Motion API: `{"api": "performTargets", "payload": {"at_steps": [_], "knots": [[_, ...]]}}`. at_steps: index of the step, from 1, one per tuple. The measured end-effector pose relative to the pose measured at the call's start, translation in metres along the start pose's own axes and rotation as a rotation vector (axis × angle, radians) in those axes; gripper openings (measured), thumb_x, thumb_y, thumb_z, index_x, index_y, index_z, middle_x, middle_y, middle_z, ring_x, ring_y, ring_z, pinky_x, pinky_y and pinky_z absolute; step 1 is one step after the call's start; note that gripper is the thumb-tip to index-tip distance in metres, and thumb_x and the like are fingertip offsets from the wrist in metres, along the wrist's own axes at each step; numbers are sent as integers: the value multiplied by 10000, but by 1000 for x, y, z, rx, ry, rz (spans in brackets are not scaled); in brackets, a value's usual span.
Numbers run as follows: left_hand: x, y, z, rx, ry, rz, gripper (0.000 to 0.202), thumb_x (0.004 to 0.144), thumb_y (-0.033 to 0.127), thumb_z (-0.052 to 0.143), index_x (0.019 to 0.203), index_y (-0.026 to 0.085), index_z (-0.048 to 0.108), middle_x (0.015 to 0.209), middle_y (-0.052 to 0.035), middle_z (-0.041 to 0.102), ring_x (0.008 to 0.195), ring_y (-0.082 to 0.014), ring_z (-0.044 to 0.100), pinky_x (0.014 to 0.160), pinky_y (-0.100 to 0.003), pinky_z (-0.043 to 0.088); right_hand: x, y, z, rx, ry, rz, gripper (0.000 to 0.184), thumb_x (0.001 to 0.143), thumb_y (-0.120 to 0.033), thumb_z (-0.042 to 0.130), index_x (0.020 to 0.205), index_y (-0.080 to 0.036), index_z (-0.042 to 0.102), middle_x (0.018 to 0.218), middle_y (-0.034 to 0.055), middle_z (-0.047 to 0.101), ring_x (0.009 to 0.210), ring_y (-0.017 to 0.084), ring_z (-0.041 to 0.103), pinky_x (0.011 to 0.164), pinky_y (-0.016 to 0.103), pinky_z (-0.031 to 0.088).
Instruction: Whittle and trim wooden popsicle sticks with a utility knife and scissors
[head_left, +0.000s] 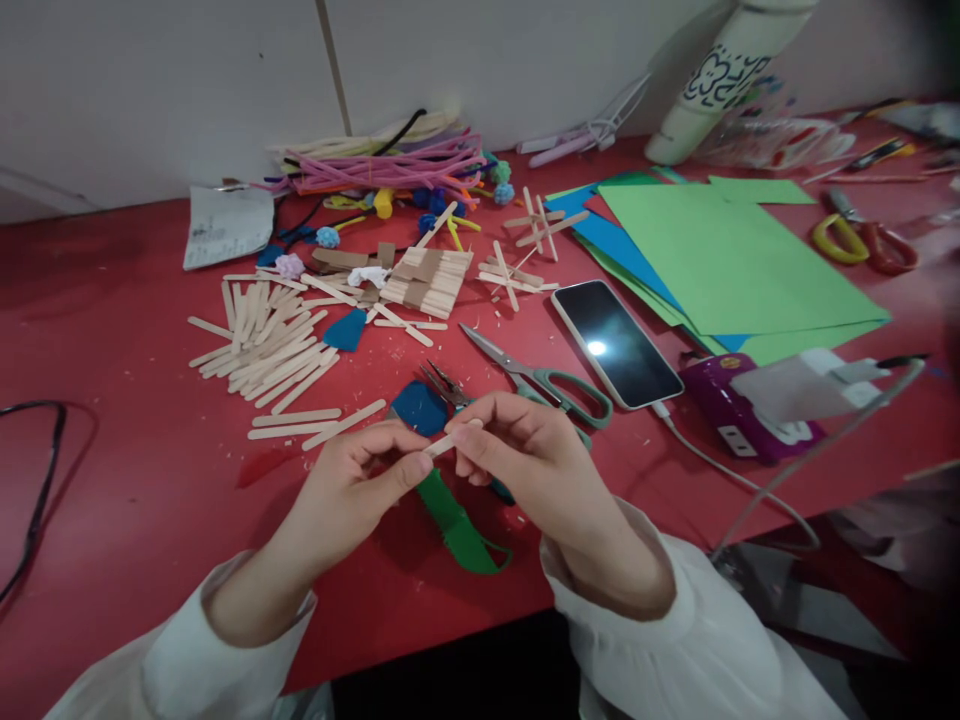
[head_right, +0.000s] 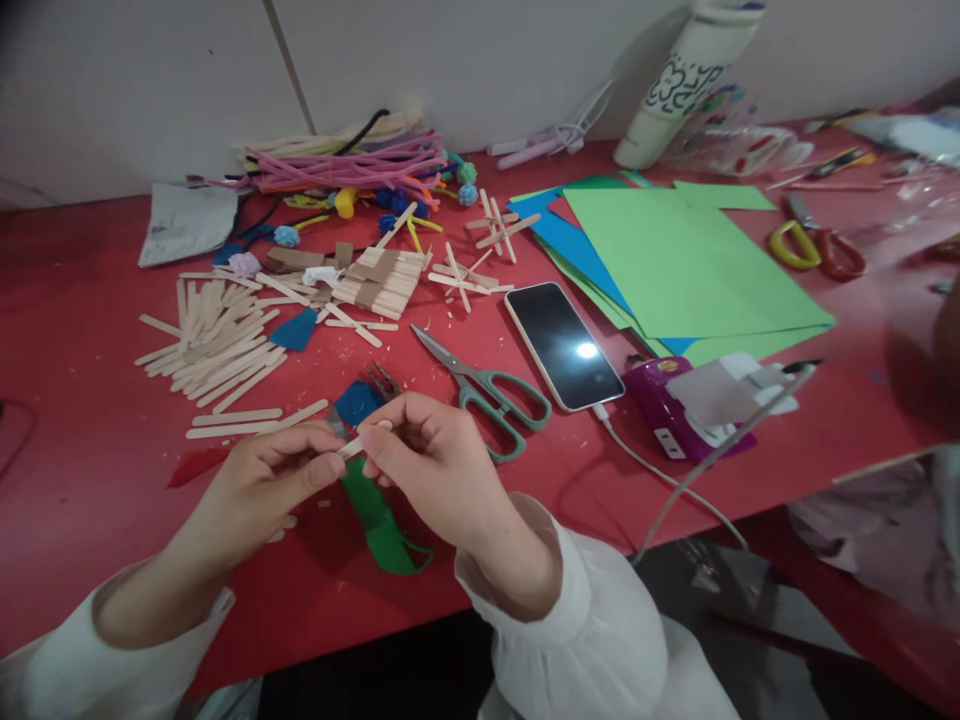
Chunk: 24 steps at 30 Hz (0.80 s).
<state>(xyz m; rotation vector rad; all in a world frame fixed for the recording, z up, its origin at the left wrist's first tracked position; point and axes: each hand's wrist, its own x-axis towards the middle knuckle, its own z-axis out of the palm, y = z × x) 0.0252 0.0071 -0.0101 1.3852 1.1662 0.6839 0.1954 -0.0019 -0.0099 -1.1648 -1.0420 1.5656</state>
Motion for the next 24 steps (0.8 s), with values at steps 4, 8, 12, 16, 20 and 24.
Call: {"api": "performTargets", "payload": {"at_steps": [4,8,12,16,20,24], "knots": [[1,-2,0,55,19,-48,193,750,329,617,626,183,593,567,50,497,429,-55,383,396,-183,309,0,0,0,7,2,12,161,741,-286,666,680,-157,592,510,-53,582,443,34,512,455,149,443],[1,1,-1,67,59,-37,284,722,346,648,542,186,497,527,62,449,444,-64,369,436,-197,316,2,0,-3,89,-3,45,202,725,-306,693,641,-159,583,481,-55,575,410,30,497,423,142,422],[0,-1,-1,-6,28,10,304,780,430,581,600,185,564,560,35,470,521,-95,410,495,-222,344,3,1,-4,158,-11,73,222,714,-315,713,626,-164,577,468,-57,576,395,29,494,406,137,411],[0,-3,0,-110,-43,-71,328,773,469,592,633,173,593,580,36,465,469,-72,366,424,-207,288,2,2,-3,156,-25,80,205,712,-314,718,652,-159,599,480,-52,593,398,25,504,409,127,418],[0,-3,0,-190,-90,-150,360,754,483,620,593,176,520,500,71,412,372,-36,272,353,-190,204,2,0,-3,128,-45,83,203,727,-315,708,663,-152,604,492,-52,598,407,16,505,414,113,416],[-1,-1,0,-228,-116,-166,396,749,506,621,585,182,461,452,85,396,339,-25,253,330,-175,165,2,0,-2,102,-45,88,217,738,-337,697,680,-151,602,506,-48,603,410,16,502,411,114,408]]}}
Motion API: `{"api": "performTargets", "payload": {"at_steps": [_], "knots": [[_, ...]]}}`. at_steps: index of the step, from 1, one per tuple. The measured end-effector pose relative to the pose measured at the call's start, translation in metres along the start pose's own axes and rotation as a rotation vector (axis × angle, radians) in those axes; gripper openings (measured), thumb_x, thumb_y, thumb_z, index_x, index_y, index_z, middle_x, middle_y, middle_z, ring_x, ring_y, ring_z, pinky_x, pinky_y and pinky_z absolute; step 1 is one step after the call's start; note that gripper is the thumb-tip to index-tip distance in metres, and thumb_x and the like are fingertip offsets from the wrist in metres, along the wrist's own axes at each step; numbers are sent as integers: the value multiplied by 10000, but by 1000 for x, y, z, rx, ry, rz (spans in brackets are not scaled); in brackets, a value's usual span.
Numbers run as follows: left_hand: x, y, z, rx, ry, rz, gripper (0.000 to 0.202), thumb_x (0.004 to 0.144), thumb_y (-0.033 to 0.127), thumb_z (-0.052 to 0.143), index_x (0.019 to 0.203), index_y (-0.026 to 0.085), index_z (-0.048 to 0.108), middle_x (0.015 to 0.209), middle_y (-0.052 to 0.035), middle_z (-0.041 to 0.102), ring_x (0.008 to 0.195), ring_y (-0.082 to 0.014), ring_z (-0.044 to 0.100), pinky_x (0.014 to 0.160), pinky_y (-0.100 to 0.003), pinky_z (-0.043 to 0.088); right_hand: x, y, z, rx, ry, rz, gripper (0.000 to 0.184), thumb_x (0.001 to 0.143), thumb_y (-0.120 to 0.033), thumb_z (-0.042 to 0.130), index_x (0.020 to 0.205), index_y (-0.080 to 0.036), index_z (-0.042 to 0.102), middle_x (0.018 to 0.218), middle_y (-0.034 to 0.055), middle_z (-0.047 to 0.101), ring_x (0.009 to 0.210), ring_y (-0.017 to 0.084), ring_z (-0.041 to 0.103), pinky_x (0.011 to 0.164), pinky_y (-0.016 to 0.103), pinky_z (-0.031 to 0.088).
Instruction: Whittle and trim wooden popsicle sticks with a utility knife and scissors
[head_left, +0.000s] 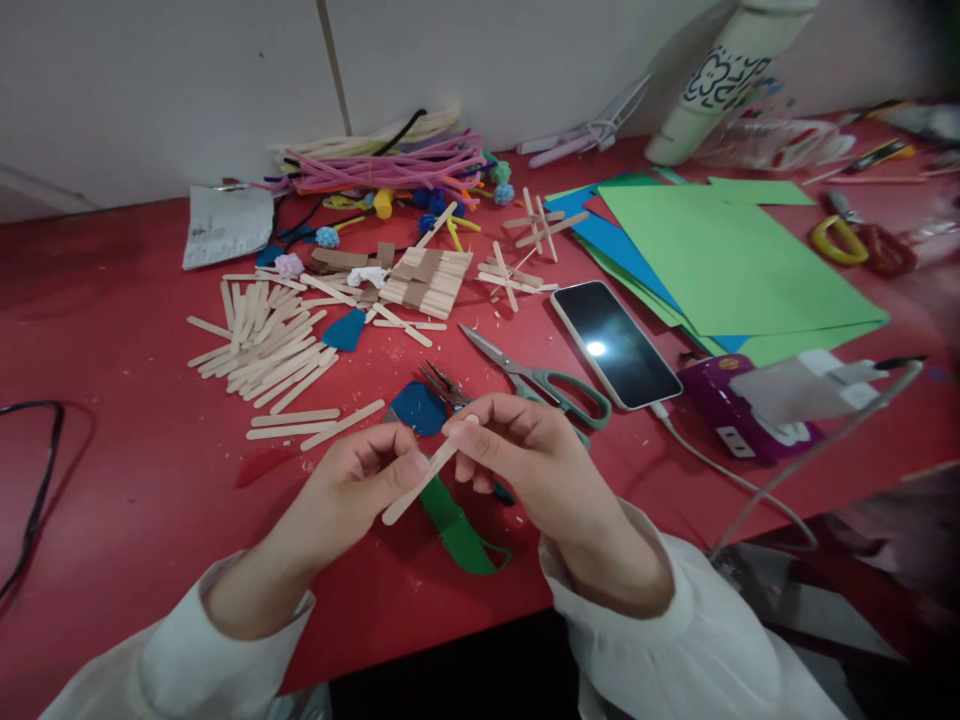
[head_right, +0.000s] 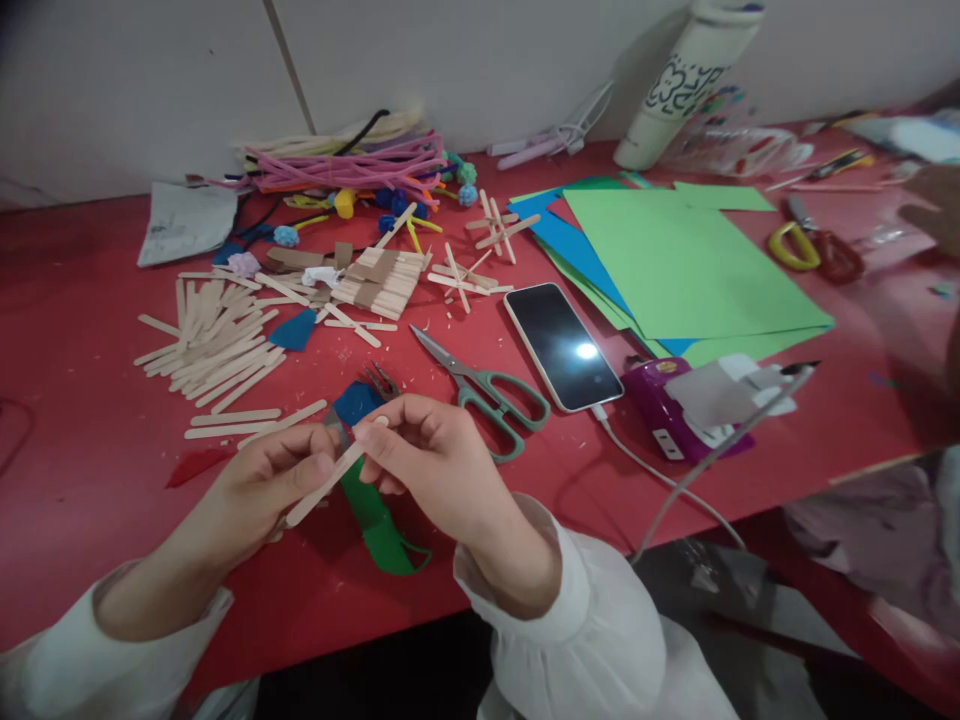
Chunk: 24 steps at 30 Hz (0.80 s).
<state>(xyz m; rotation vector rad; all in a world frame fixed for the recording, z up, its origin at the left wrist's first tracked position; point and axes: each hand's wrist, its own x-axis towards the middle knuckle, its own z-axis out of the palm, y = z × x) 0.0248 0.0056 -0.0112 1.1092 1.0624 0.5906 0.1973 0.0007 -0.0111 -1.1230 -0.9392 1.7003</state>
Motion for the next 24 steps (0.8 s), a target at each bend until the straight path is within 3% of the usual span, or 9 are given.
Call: {"api": "performTargets", "payload": {"at_steps": [7,10,13,18,24], "knots": [[0,0,1,-15,130,-23,372,757,491,622,609,182,478,478,81,414,337,-22,281,318,-163,182,0,2,-1,-18,8,-7,259,732,-392,690,696,-154,595,538,-31,619,425,35,515,430,149,434],[0,1,1,-9,181,-7,244,744,432,652,760,196,596,566,45,546,398,-49,405,353,-163,279,0,2,-1,-20,7,-16,260,731,-397,687,692,-158,594,539,-32,617,427,37,516,432,153,436],[0,1,2,-15,139,5,268,743,427,642,879,197,655,642,-5,627,510,-103,522,430,-195,388,0,2,0,-41,18,-46,251,738,-397,677,702,-163,595,545,-32,612,432,41,512,432,161,436],[2,-2,3,1,86,98,143,707,322,691,750,187,675,708,-6,649,607,-100,552,564,-203,443,-1,3,2,-108,32,-105,220,766,-373,652,723,-168,584,569,-30,611,454,47,514,453,173,449],[4,1,1,22,98,90,164,700,312,685,673,174,600,597,33,538,523,-78,472,491,-192,395,-4,3,4,-156,30,-131,181,783,-335,631,728,-173,574,563,-33,606,460,46,516,455,167,447]]}}
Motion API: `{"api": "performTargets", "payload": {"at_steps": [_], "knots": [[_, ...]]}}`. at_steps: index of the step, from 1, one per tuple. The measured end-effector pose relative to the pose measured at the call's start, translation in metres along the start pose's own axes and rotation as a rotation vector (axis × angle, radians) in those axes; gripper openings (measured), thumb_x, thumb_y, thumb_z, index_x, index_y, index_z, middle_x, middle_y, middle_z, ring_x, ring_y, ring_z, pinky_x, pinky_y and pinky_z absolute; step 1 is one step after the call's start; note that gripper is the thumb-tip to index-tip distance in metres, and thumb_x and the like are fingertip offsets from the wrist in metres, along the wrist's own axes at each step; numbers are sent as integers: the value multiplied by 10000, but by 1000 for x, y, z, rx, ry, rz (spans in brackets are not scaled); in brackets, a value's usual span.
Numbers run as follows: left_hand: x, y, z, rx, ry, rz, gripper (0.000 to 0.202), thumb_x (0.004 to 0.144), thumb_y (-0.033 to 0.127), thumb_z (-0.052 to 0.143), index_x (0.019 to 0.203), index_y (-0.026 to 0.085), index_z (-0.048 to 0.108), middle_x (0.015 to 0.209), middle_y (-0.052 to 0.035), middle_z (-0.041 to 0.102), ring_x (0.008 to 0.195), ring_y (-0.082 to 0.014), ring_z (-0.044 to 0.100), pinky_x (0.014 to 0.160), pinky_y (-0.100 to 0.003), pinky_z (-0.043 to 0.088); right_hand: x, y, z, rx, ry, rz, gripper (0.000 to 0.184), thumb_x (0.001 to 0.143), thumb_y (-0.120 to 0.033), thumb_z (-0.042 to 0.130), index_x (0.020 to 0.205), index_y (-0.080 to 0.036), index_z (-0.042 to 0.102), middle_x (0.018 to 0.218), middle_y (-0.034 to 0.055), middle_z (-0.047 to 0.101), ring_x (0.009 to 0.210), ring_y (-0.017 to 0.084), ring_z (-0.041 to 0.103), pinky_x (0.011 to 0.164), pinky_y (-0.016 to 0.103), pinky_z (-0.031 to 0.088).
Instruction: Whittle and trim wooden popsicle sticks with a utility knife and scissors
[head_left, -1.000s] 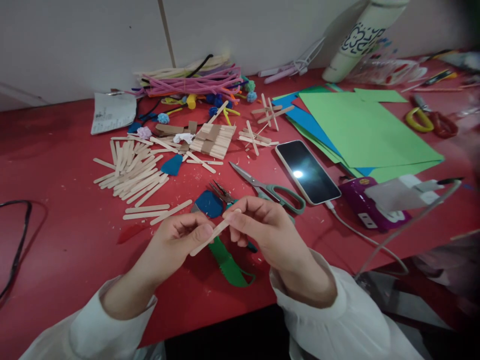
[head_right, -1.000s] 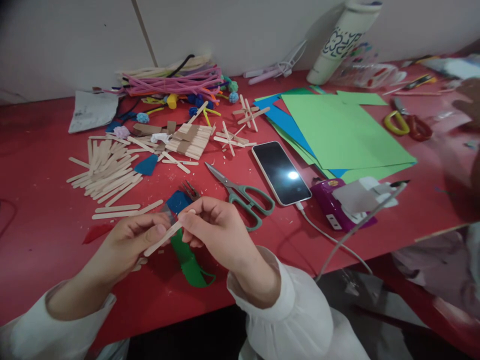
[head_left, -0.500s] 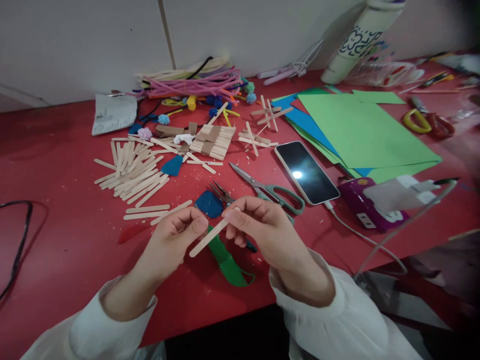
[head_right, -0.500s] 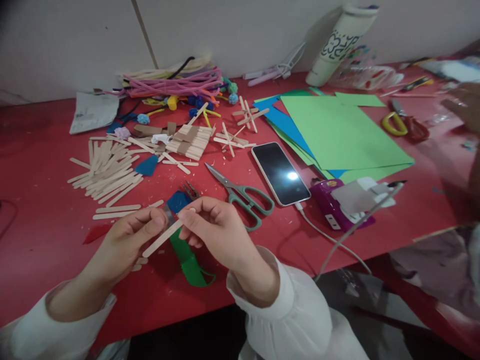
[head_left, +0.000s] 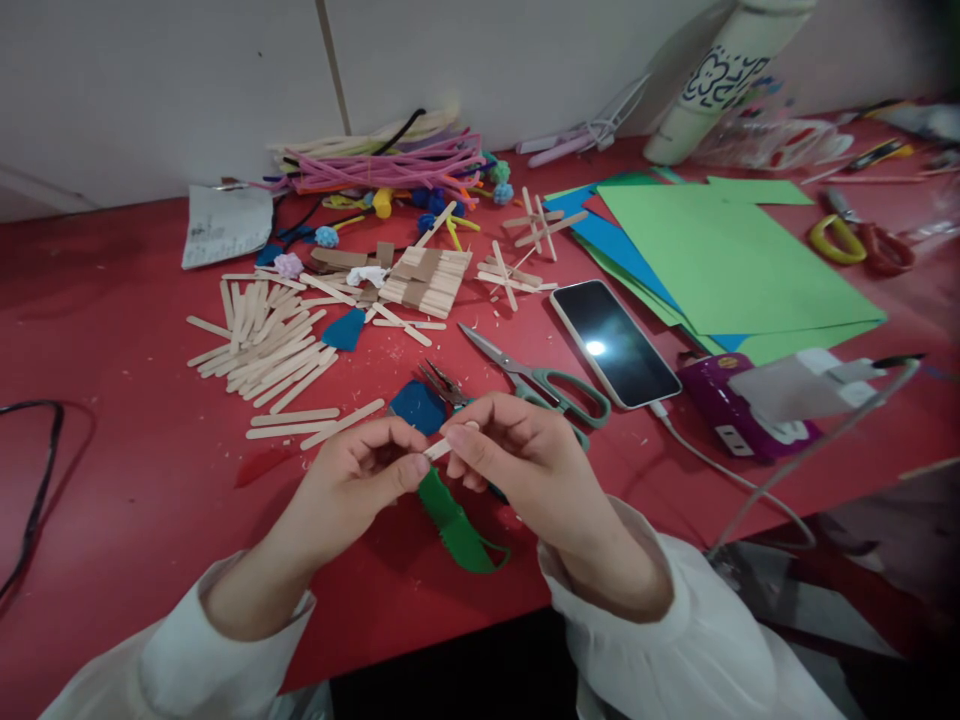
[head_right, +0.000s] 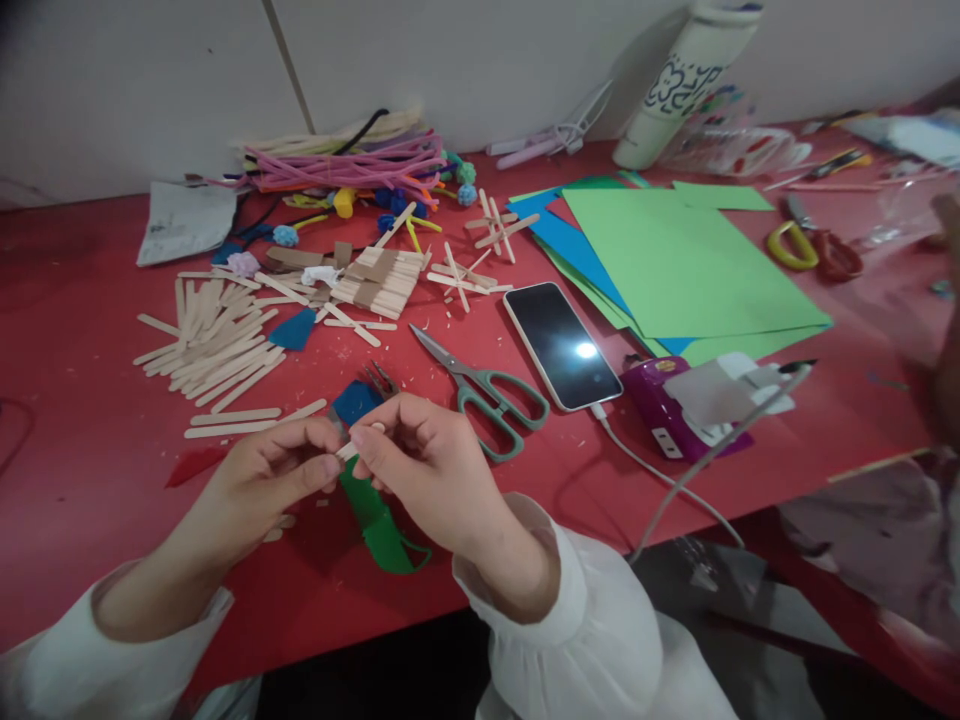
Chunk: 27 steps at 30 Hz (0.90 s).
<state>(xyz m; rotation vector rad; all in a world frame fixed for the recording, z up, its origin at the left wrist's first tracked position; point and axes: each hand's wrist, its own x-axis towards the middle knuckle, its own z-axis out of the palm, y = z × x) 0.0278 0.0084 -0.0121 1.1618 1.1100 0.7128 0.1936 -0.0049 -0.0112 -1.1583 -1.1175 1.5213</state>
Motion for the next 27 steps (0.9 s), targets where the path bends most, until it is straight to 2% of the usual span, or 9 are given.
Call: {"api": "performTargets", "payload": {"at_steps": [3,6,10,12,16,19,24,27], "knots": [[-1,4,1,36,-30,-30,245,710,367,667,620,178,539,548,42,495,471,-72,435,412,-177,338,0,-1,0,5,5,-1,201,772,-357,638,714,-177,568,553,-34,602,448,51,511,449,177,451],[-1,5,1,43,-30,-39,256,707,393,668,631,178,550,542,43,481,451,-66,405,376,-168,292,1,-2,-1,27,0,12,231,760,-388,649,712,-178,566,549,-35,600,444,53,512,449,183,456],[-1,3,1,14,-45,0,218,699,374,677,663,167,618,596,19,526,517,-81,462,464,-192,389,1,-1,0,54,-26,33,237,755,-394,655,723,-176,568,564,-35,602,450,50,514,454,180,457],[-1,4,2,7,-44,10,192,705,358,670,685,171,637,615,9,544,533,-88,479,465,-192,394,1,0,0,57,-31,29,228,762,-388,650,730,-177,571,575,-34,609,458,51,521,460,182,460],[-3,8,2,56,-29,-19,218,718,353,645,608,179,574,541,29,496,455,-71,421,348,-157,263,1,1,0,59,-14,1,199,776,-356,643,735,-174,573,577,-35,611,466,49,523,468,178,459],[-3,9,2,112,-44,-14,289,738,356,624,546,180,499,505,44,468,399,-49,357,324,-155,226,1,1,0,57,-9,-10,178,787,-330,636,736,-171,572,571,-37,607,465,44,518,467,169,452],[-4,4,0,90,-11,-3,173,754,342,618,675,193,579,540,49,498,451,-70,442,363,-159,299,2,1,0,16,-23,-43,164,805,-337,609,774,-179,577,599,-28,612,475,58,528,475,184,461],[-4,-1,-4,109,109,6,154,762,342,615,722,194,618,553,49,513,469,-76,461,418,-174,358,-2,3,0,-178,15,-147,157,839,-305,560,939,-185,578,694,-4,630,564,89,580,520,202,488]]}}
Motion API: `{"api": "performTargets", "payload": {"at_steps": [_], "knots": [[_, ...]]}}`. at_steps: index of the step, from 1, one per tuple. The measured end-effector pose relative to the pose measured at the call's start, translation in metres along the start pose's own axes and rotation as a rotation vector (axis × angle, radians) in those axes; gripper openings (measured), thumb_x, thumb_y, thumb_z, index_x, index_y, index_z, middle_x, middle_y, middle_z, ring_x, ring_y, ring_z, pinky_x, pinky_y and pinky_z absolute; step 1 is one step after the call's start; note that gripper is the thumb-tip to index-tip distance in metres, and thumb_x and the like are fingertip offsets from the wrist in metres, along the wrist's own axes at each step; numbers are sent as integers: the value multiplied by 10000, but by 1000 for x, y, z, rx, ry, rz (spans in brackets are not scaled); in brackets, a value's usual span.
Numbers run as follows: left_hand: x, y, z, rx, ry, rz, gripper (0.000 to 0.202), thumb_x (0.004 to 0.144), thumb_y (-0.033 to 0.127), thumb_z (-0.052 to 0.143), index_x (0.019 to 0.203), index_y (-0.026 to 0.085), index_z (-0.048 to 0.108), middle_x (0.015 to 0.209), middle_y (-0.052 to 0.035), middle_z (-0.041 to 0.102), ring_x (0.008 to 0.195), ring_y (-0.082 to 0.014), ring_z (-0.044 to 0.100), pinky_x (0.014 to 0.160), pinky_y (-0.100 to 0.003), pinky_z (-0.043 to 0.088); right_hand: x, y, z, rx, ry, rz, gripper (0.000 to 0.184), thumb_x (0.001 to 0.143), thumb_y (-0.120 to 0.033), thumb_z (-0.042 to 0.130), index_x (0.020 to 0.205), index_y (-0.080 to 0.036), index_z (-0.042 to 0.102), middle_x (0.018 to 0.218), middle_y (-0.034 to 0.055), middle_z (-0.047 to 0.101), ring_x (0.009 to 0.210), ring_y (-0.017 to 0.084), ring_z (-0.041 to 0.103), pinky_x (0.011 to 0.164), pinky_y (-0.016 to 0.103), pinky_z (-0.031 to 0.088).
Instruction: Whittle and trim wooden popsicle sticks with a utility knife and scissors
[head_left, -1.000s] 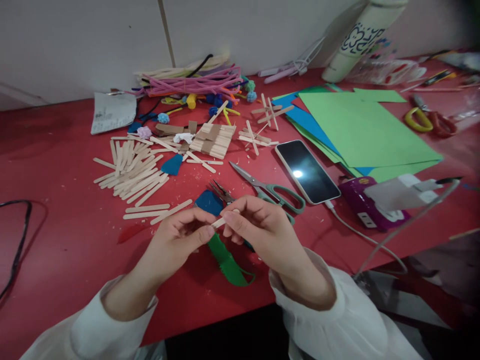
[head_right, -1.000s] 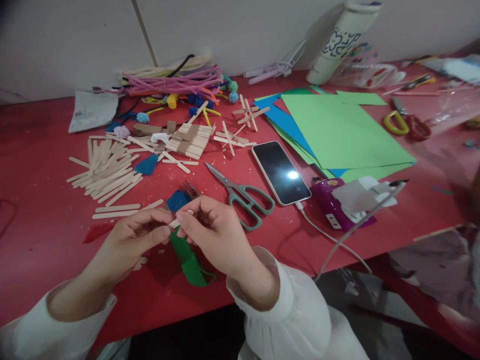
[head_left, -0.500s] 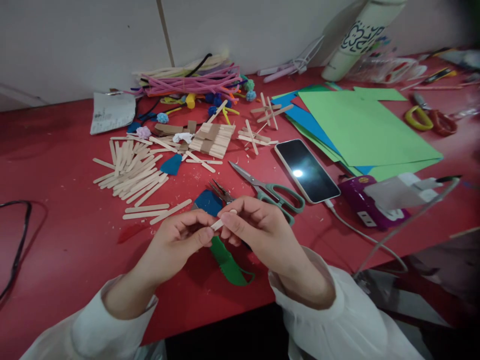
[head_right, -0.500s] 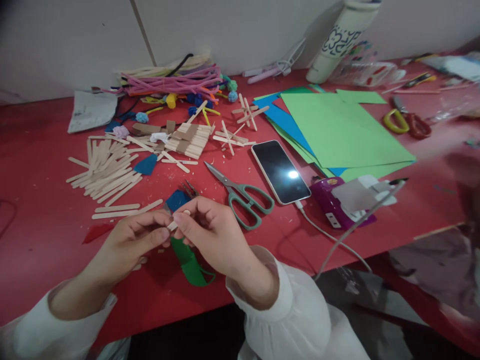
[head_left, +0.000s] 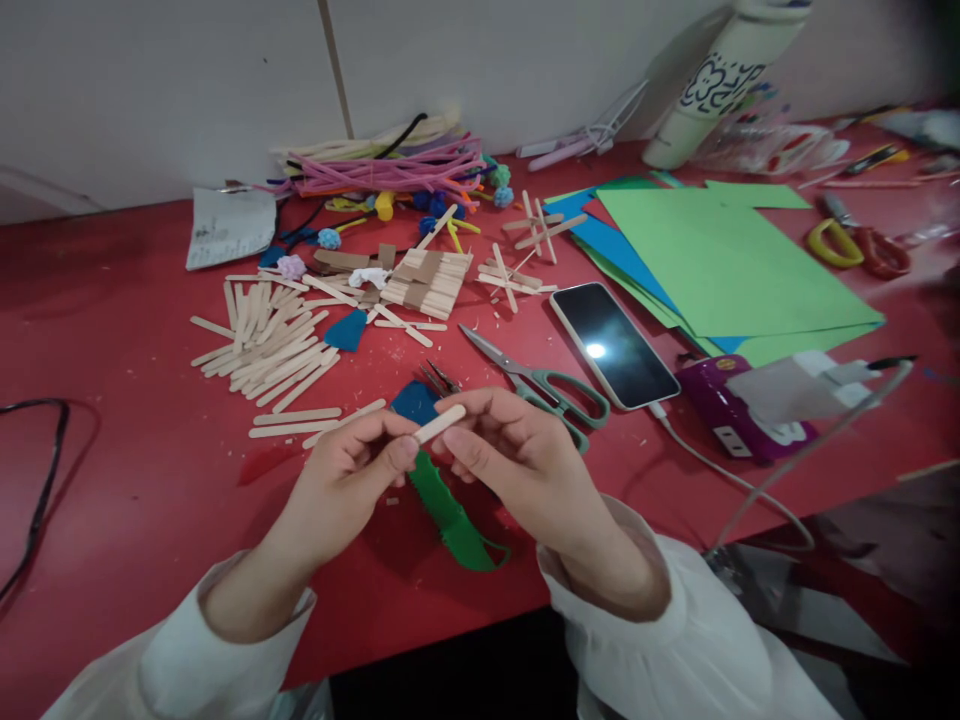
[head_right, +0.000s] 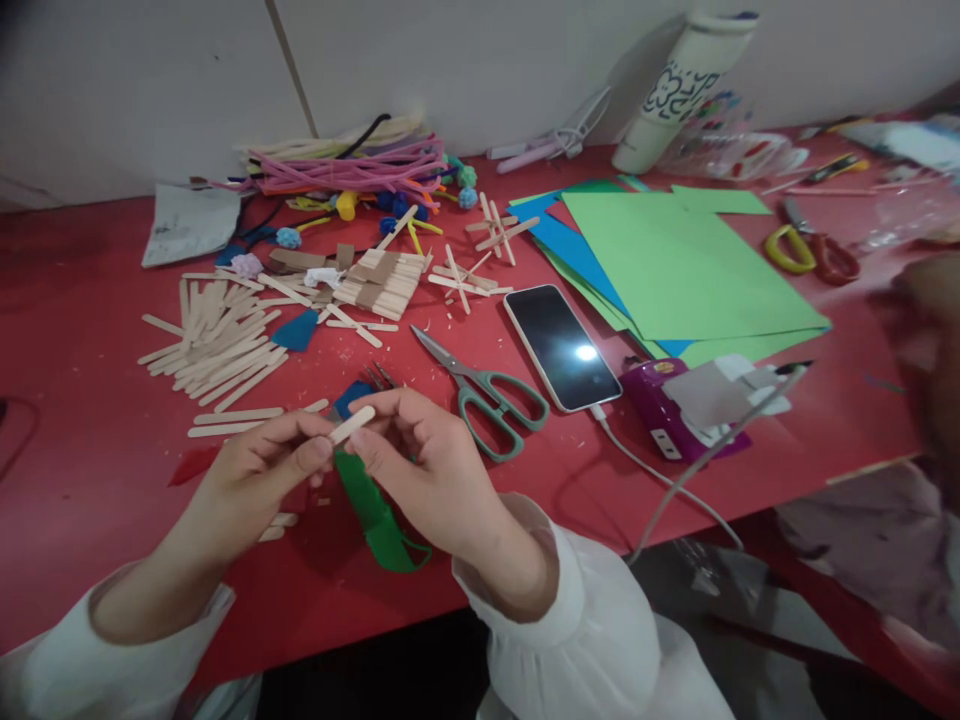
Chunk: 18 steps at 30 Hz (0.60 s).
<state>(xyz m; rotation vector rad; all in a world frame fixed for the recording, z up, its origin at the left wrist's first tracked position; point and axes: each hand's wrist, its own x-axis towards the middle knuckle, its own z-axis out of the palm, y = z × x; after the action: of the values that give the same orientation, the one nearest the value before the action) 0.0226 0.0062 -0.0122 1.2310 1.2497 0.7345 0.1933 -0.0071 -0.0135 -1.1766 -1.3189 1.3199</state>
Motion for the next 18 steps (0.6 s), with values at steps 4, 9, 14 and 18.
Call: {"api": "performTargets", "payload": {"at_steps": [4,9,14,18], "knots": [[6,-8,-6,-101,279,59,160,761,286,610,873,183,659,685,19,607,546,-75,483,523,-180,408,-14,0,11,-730,-23,-224,194,858,-252,525,1011,-150,589,831,77,656,696,177,633,593,289,528],[11,-10,-10,-132,305,68,157,748,288,639,863,181,643,645,32,609,526,-65,469,522,-175,402,-30,5,31,-1340,-143,-248,536,751,-256,656,1249,-111,523,923,143,659,715,269,661,461,326,539],[6,-3,-11,-23,305,109,137,766,310,619,764,174,601,601,27,600,470,-64,457,466,-180,389,-36,6,15,-1041,-114,-178,392,784,-144,488,1161,-76,568,845,105,661,584,194,650,480,288,540],[4,2,-9,17,364,112,166,749,333,625,775,171,601,592,26,599,452,-67,460,450,-183,401,-49,3,-6,-571,-1,-97,311,890,-199,407,1168,-173,546,759,20,645,602,115,626,568,201,538]]}}
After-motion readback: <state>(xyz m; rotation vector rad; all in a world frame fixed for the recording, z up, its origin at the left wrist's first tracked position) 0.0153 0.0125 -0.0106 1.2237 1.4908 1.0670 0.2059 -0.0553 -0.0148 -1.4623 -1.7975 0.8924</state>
